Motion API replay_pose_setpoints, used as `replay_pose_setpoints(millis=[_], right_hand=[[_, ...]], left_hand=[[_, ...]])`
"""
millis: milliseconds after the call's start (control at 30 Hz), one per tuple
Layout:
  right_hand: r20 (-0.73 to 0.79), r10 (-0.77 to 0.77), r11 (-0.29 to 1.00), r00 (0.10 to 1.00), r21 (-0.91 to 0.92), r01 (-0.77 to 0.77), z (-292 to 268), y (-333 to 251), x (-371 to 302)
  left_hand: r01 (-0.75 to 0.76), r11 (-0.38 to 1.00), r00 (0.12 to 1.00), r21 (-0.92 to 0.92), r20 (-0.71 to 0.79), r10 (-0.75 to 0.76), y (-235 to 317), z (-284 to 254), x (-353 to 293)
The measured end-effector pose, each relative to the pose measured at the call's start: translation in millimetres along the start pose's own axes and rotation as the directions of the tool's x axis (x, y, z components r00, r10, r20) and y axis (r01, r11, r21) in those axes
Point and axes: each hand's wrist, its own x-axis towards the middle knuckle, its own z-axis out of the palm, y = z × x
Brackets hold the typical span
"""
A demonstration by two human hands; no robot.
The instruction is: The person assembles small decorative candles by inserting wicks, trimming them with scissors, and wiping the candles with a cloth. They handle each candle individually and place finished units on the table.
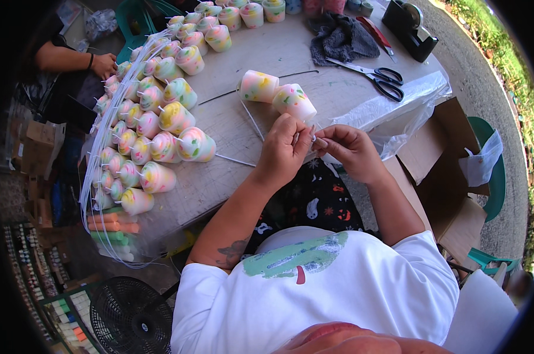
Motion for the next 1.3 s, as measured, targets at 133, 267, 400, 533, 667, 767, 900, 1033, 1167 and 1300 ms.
replay_pose_setpoints(millis=[133, 267, 400, 533, 667, 767, 900, 1033, 1167, 1300], right_hand=[[-0.014, 0.007, 0.999, 1.000, -0.040, -0.007, 0.0, -2.5, 1.9], [-0.037, -0.013, 0.993, 0.999, -0.114, 0.009, -2.1, -2.0, 4.5], [-0.041, -0.002, 0.992, 0.999, -0.127, -0.003, -3.2, -4.5, 5.7], [-0.046, -0.011, 0.980, 0.999, -0.197, 0.002, -2.9, -5.3, 5.3], [-0.086, -0.103, 0.953, 0.991, -0.293, 0.074, -0.5, 0.3, 6.7], [-0.129, -0.192, 0.899, 0.973, -0.421, 0.121, 2.8, -1.2, 7.6], [-0.125, -0.292, 0.746, 0.948, -0.650, 0.144, 7.3, -12.9, 4.9], [-0.163, -0.359, 0.766, 0.919, -0.614, 0.191, 6.5, -8.6, -0.5], [-0.128, -0.396, 0.772, 0.909, -0.583, 0.254, 7.9, -8.5, 0.3], [-0.082, -0.325, 0.762, 0.942, -0.612, 0.209, 8.0, -14.2, 1.0]], left_hand=[[0.035, 0.999, 0.999, -0.030, 0.006, -0.035, 0.4, 0.5, -1.2], [-0.003, 1.000, 1.000, 0.014, 0.015, 0.003, 0.1, -0.5, -0.5], [0.019, 0.999, 0.999, 0.034, 0.049, -0.020, 2.9, -2.6, -0.5], [0.009, 1.000, 0.999, 0.026, 0.045, -0.010, 2.2, -2.8, -0.8], [-0.007, 0.999, 0.999, 0.039, 0.034, 0.005, 1.7, -1.8, 0.2], [-0.012, 0.999, 1.000, 0.039, 0.014, 0.011, 2.4, -0.1, 0.7], [0.131, 0.991, 0.989, 0.007, -0.064, -0.130, 1.1, 0.7, -1.4], [0.111, 0.994, 0.993, -0.001, -0.032, -0.111, 1.0, 0.5, -0.7], [0.139, 0.990, 0.990, -0.007, -0.029, -0.140, 2.3, 0.8, -0.7], [0.151, 0.988, 0.988, 0.012, -0.021, -0.151, 1.2, 0.5, -1.9]])
